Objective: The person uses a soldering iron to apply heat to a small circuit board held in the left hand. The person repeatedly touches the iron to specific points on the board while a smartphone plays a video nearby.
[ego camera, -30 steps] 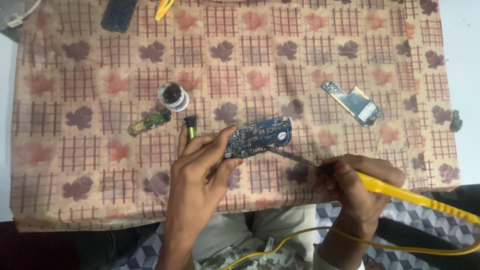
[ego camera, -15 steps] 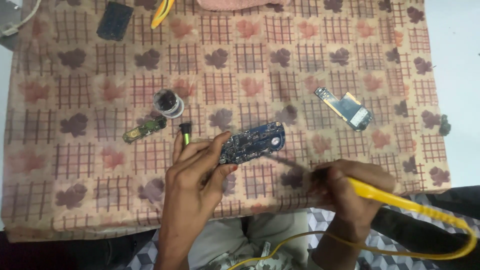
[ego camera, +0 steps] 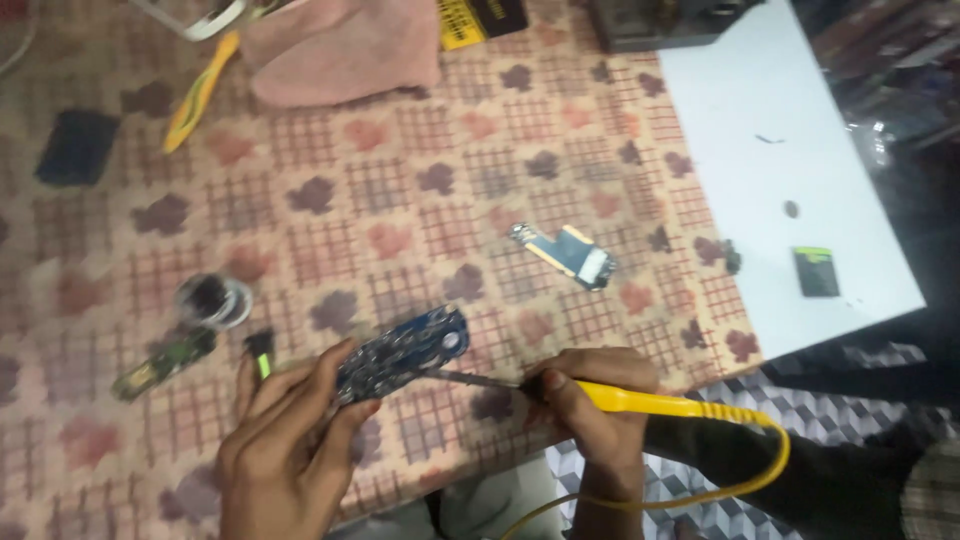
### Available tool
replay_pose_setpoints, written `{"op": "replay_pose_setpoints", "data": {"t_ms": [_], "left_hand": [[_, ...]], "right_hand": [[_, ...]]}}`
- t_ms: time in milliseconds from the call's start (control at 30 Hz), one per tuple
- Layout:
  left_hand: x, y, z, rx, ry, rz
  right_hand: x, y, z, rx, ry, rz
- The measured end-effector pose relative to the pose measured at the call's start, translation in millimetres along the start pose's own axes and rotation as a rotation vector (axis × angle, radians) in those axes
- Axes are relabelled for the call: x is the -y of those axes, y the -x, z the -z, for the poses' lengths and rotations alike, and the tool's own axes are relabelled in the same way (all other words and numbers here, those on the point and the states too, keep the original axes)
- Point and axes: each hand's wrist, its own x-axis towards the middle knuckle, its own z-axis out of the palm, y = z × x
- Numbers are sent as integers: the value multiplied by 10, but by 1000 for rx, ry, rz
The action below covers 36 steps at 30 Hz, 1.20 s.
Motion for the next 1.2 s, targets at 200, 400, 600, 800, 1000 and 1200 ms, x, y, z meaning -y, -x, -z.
{"op": "replay_pose_setpoints", "data": {"t_ms": [200,400,600,800,1000,1200], "left_hand": [[-29,18,17,-23,2,21],[-82,48,93,-17,87,16],[-110,-24,148,20,106,1],[-104,-2,136,19,95,20],[-105,-12,156,42,105,36],[-94,-31,133,45,95,24]], "right_hand": [[-203,96,41,-142,-375,-82],[-217,201,-20,-240,-310,-92],[-149,228,-98,-226,-238,-79],[-178,187,-93,-223,-49,67],[-247,170,-60,-182,-230,100],[-335,66,65,48,283,502]]}}
